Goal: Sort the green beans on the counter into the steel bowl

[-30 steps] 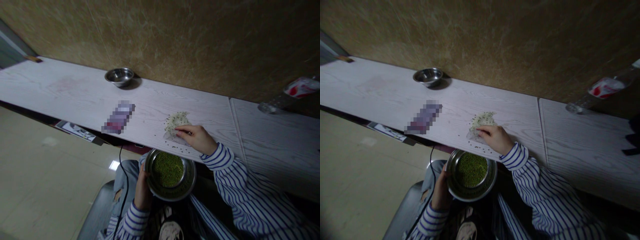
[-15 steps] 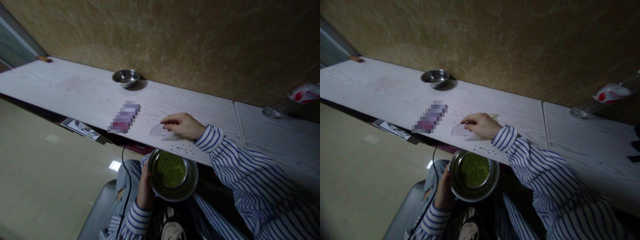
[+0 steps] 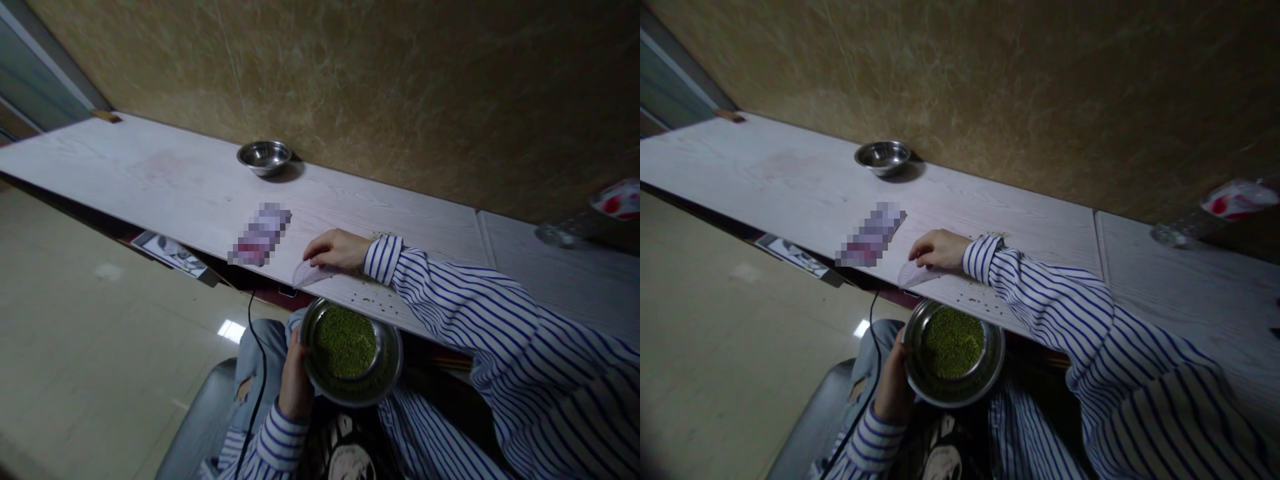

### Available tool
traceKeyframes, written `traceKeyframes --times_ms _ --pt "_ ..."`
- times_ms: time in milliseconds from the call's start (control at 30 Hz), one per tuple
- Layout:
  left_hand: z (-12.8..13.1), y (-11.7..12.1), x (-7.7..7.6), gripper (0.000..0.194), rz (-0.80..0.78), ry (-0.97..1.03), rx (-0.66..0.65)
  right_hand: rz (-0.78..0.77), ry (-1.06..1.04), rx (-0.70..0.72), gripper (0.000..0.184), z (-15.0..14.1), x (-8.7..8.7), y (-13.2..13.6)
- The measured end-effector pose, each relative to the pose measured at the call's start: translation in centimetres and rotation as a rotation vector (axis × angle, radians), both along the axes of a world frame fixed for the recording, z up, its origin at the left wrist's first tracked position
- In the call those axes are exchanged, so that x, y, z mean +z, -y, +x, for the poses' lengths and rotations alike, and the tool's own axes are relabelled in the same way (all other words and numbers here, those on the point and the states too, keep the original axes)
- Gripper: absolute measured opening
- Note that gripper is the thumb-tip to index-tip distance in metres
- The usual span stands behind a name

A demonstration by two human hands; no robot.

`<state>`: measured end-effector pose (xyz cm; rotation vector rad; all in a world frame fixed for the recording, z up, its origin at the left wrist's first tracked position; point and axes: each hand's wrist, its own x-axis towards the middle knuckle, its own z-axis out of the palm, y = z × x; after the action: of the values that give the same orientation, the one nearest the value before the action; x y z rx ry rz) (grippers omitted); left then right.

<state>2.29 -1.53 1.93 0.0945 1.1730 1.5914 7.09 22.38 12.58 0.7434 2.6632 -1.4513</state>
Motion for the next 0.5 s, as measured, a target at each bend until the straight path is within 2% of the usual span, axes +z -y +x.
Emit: traceKeyframes --times_ms 200,500 --pt "0.2 0.1 0.1 0.045 0.003 0.0 -0.008 0.013 -0.002 0.067 0.023 1.6 -0.1 1.3" --pt "0.5 0.1 -0.4 0.038 -0.013 0.003 0.0 0.019 0.007 0.091 0.02 4.3 0.2 2.0"
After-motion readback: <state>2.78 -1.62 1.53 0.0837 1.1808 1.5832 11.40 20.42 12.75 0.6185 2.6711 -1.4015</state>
